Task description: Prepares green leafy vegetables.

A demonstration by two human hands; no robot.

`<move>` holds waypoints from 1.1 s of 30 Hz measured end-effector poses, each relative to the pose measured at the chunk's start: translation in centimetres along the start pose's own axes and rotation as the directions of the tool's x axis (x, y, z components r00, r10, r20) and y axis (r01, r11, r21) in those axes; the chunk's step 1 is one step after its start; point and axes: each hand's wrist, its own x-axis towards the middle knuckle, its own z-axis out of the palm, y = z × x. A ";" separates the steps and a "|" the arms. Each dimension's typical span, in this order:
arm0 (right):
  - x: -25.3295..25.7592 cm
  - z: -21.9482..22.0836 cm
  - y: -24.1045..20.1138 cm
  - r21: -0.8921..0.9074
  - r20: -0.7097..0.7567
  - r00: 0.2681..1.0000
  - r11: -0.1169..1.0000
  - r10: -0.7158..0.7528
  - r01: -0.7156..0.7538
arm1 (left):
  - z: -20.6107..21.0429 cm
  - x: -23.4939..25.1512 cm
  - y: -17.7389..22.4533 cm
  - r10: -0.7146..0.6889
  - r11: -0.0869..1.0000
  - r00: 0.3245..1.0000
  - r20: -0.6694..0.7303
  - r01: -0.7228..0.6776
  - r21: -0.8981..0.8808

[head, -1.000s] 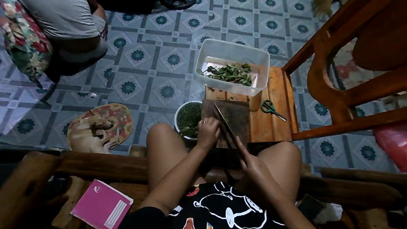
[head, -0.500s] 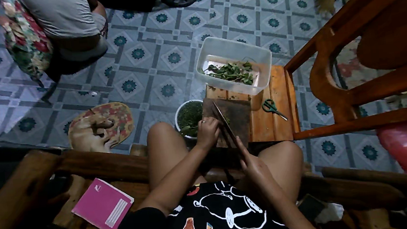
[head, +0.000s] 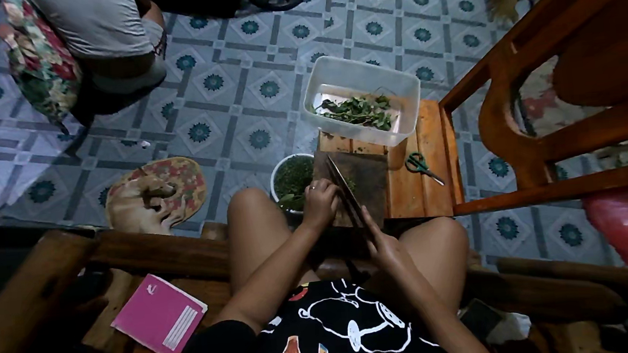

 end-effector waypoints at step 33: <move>2.0 1.5 -1.0 -0.092 0.030 0.998 0.995 0.052 -0.049 | -0.9 -0.4 0.0 -0.034 0.998 0.999 0.038 0.032 0.054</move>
